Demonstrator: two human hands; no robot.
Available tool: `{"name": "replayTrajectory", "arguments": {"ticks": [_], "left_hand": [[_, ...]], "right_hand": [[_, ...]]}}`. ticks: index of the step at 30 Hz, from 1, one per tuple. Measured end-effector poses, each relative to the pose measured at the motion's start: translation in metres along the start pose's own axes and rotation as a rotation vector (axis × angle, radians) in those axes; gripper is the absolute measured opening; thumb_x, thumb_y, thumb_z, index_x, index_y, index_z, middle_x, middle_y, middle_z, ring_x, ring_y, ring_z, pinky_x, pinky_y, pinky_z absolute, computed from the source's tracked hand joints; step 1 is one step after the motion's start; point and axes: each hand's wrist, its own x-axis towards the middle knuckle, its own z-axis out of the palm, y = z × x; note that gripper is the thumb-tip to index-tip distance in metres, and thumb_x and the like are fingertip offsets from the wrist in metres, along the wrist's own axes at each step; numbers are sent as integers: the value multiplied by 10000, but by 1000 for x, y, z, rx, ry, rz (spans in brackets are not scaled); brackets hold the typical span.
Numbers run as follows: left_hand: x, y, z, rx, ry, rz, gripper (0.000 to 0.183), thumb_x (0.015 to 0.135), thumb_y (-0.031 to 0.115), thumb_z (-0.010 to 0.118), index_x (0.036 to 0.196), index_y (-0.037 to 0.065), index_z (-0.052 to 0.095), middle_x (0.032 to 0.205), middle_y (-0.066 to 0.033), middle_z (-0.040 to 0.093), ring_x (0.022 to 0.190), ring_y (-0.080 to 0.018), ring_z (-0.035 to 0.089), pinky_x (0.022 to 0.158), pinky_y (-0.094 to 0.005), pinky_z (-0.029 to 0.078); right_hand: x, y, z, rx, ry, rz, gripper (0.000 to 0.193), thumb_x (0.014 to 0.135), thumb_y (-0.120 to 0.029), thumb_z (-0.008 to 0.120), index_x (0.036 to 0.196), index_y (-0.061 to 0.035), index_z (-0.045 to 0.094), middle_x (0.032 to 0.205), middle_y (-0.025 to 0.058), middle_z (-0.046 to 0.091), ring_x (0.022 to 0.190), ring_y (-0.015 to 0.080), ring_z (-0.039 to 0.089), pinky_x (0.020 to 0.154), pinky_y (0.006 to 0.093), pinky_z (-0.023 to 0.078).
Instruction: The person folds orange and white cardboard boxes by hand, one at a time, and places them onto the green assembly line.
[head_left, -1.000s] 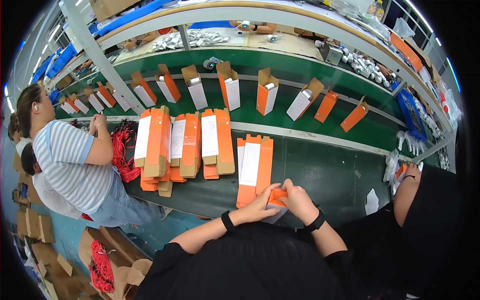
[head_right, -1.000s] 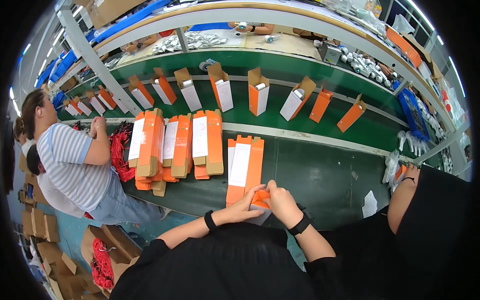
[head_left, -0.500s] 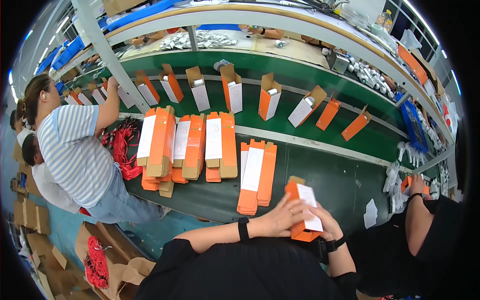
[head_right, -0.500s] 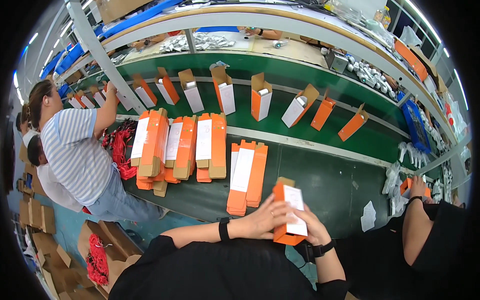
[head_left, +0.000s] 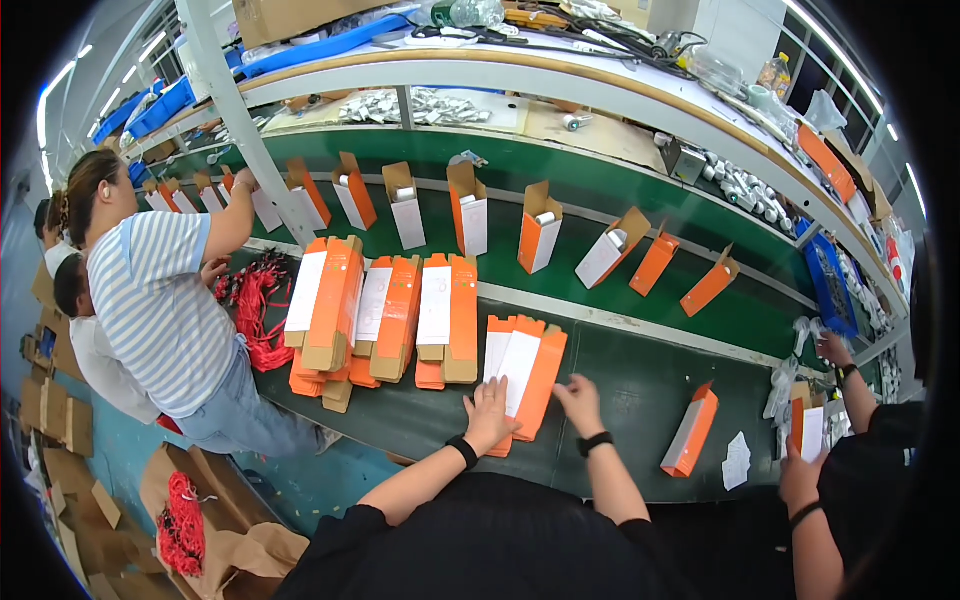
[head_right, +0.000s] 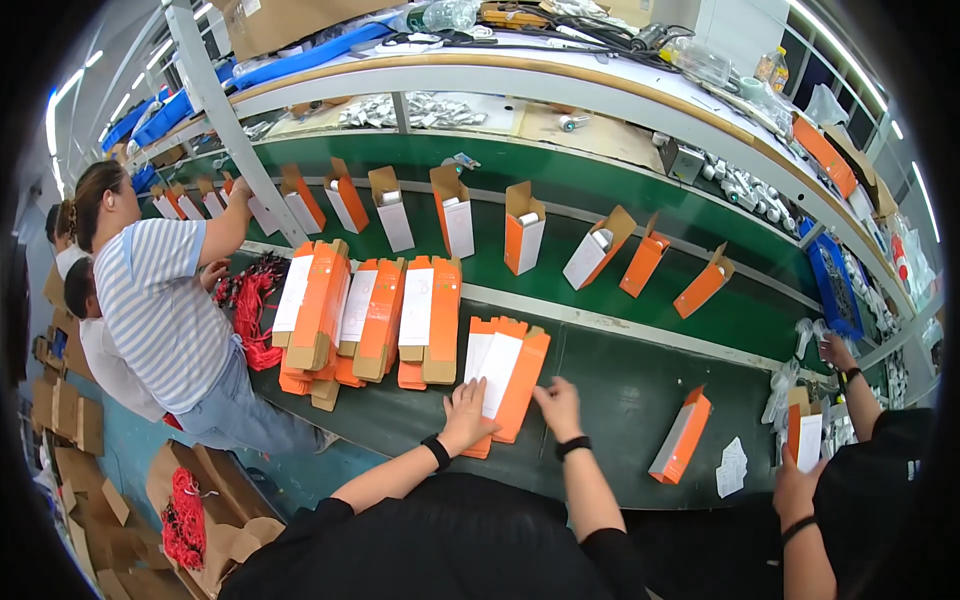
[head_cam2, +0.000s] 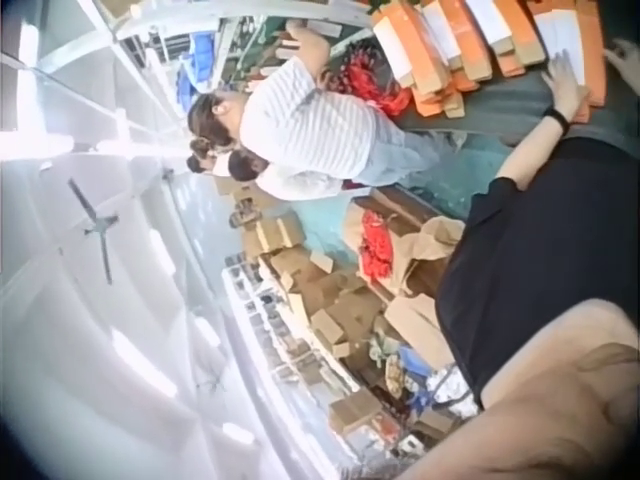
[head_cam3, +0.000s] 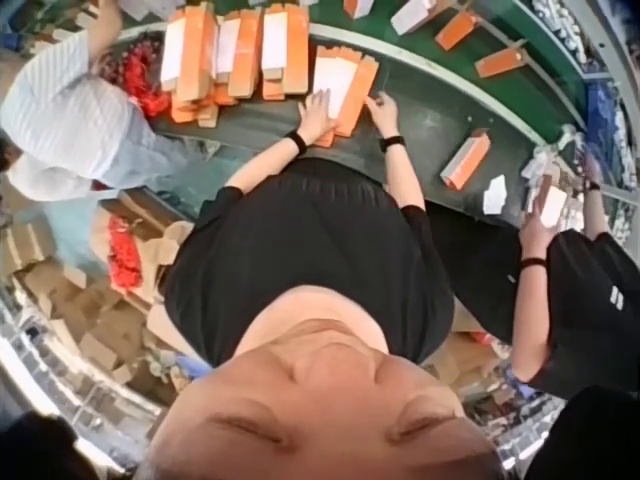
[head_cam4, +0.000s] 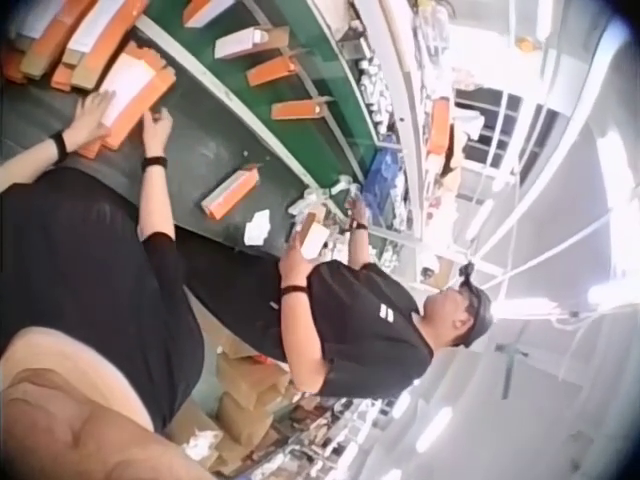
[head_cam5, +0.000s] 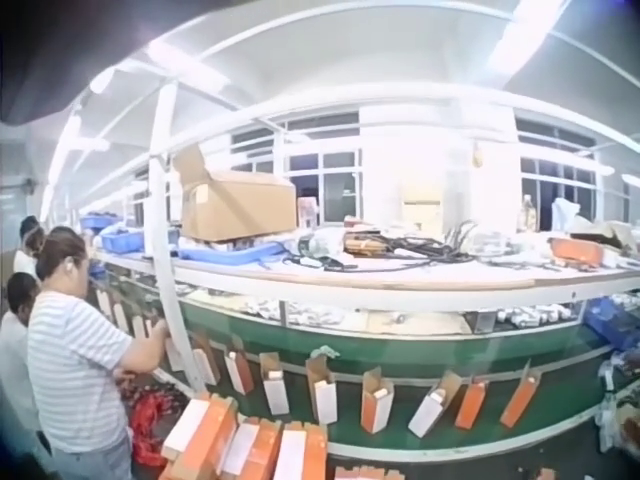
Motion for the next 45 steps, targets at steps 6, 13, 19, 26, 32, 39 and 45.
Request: {"name": "replayTrajectory", "arguments": {"ticks": [6, 13, 19, 26, 32, 39, 45], "left_hand": [[-2, -10, 0, -286, 50, -72, 997, 679, 400, 777, 1423, 6, 243, 1382, -252, 338, 1252, -398, 330, 980, -544, 318], [0, 30, -43, -463, 226, 195, 1130, 662, 510, 766, 1430, -63, 168, 1384, -291, 312, 1275, -425, 331, 1054, -454, 300], [-25, 43, -69, -356, 41, 468, 1224, 592, 481, 808, 1452, -26, 100, 1399, -284, 247, 1281, -439, 292, 1065, -459, 289], [-43, 57, -72, -239, 114, 502, 1188, 551, 406, 830, 1444, -22, 173, 1371, -261, 262, 1251, -436, 295, 1051, -487, 289], [-49, 59, -77, -252, 186, 611, 1108, 547, 324, 808, 1430, -14, 230, 1324, -250, 315, 1188, -430, 338, 1018, -501, 296], [-52, 77, -72, -180, 278, 442, 920, 656, 129, 772, 1407, -18, 261, 1165, -206, 425, 1072, -384, 431, 949, -478, 347], [-63, 102, -51, -223, 395, 332, 886, 721, 216, 751, 1386, -25, 218, 1202, -238, 360, 1102, -391, 398, 959, -468, 347]], "right_hand": [[0, -29, 31, 94, 58, -15, 268, 748, -118, 720, 937, 4, 573, 707, 53, 623, 610, 133, 605, 552, 271, 485], [-79, -123, -24, 449, -357, 108, 198, 849, -23, 587, 1029, 14, 513, 773, 78, 633, 665, 147, 660, 509, 252, 523], [-55, -147, -119, 849, -708, 200, 352, 927, -214, 477, 1154, 53, 514, 958, 163, 654, 718, 264, 693, 496, 278, 552], [-37, -144, -135, 734, -767, 570, 345, 904, -182, 443, 1102, 91, 518, 875, 215, 658, 642, 319, 685, 513, 320, 575], [-40, -138, -132, 480, -826, 568, 303, 903, -178, 533, 1066, 73, 580, 813, 186, 668, 622, 246, 689, 488, 264, 560], [-57, -123, -112, 569, -413, 457, 401, 937, -245, 531, 1257, -6, 502, 959, 122, 649, 535, 169, 633, 450, 240, 518], [-78, -133, -83, 801, -33, 287, 366, 954, -193, 448, 1287, -68, 359, 993, 110, 583, 520, 123, 576, 386, 199, 437]]}}
